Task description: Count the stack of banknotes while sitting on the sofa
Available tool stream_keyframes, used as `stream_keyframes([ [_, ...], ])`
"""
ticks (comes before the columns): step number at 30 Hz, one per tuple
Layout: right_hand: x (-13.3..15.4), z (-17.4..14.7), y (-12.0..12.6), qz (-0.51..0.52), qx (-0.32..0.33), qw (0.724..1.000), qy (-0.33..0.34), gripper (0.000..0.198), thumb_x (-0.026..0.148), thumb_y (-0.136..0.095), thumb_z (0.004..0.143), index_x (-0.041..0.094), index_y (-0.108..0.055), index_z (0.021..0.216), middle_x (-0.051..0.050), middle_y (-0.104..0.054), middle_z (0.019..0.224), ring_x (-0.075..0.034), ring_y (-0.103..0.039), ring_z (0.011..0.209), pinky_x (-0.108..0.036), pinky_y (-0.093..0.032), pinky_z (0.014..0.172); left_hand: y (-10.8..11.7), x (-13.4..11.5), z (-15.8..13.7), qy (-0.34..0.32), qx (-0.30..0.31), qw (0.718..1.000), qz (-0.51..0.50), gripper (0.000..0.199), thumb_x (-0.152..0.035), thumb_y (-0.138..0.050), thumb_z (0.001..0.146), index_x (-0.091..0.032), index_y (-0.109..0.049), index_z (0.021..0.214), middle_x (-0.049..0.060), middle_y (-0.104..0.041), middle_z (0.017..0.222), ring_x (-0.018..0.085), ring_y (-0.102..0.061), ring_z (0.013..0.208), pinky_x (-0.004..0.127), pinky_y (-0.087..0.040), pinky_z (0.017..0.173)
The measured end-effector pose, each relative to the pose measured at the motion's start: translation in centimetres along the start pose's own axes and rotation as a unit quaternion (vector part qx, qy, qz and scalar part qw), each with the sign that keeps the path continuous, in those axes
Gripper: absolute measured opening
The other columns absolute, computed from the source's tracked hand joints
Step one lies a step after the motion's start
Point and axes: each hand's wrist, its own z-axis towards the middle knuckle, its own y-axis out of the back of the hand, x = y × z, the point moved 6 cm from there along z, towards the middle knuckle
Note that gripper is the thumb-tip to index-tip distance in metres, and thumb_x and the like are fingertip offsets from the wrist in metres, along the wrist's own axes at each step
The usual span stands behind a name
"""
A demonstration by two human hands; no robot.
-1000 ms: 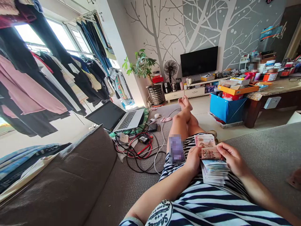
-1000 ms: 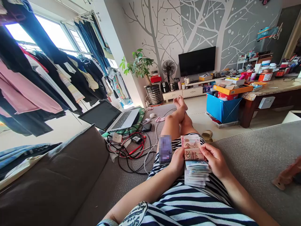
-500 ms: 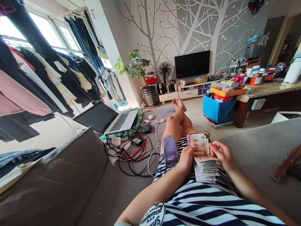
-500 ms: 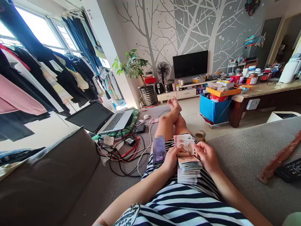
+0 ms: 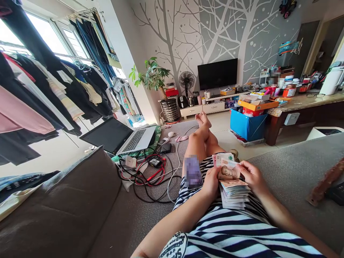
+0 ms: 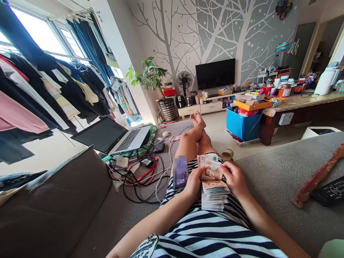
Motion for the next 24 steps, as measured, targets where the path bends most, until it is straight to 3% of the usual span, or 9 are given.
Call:
stream_keyframes([
  [6, 1.1, -0.5, -0.1, 0.004, 0.022, 1.000, 0.005, 0.053, 0.071, -0.059, 0.090, 0.023, -0.057, 0.069, 0.002, -0.047, 0.060, -0.016, -0.043, 0.058, -0.027, -0.035, 0.054, 0.6, 0.3, 0.4, -0.012, -0.018, 1.000, 0.011, 0.031, -0.046, -0.077, 0.066, -0.016, -0.078, 0.075, 0.008, -0.078, 0.078, 0.030, -0.070, 0.085, 0.039, -0.052, 0.085],
  [14, 1.2, -0.6, -0.3, 0.033, 0.025, 0.999, -0.006, 0.048, 0.067, -0.062, 0.089, 0.023, -0.062, 0.072, 0.003, -0.047, 0.060, -0.016, -0.045, 0.057, -0.027, -0.036, 0.054, 0.8, 0.0, 0.1, -0.022, -0.044, 0.997, 0.052, 0.027, -0.045, -0.074, 0.068, -0.018, -0.073, 0.066, 0.006, -0.075, 0.073, 0.027, -0.066, 0.079, 0.038, -0.051, 0.081],
  [24, 1.4, -0.6, -0.3, 0.034, 0.025, 0.999, -0.006, 0.045, 0.065, -0.063, 0.089, 0.023, -0.062, 0.075, 0.003, -0.050, 0.060, -0.016, -0.046, 0.056, -0.027, -0.038, 0.053, 1.2, 0.9, 0.5, -0.014, -0.023, 0.999, 0.031, 0.031, -0.046, -0.075, 0.070, -0.015, -0.077, 0.075, 0.008, -0.076, 0.077, 0.028, -0.068, 0.083, 0.039, -0.052, 0.085],
])
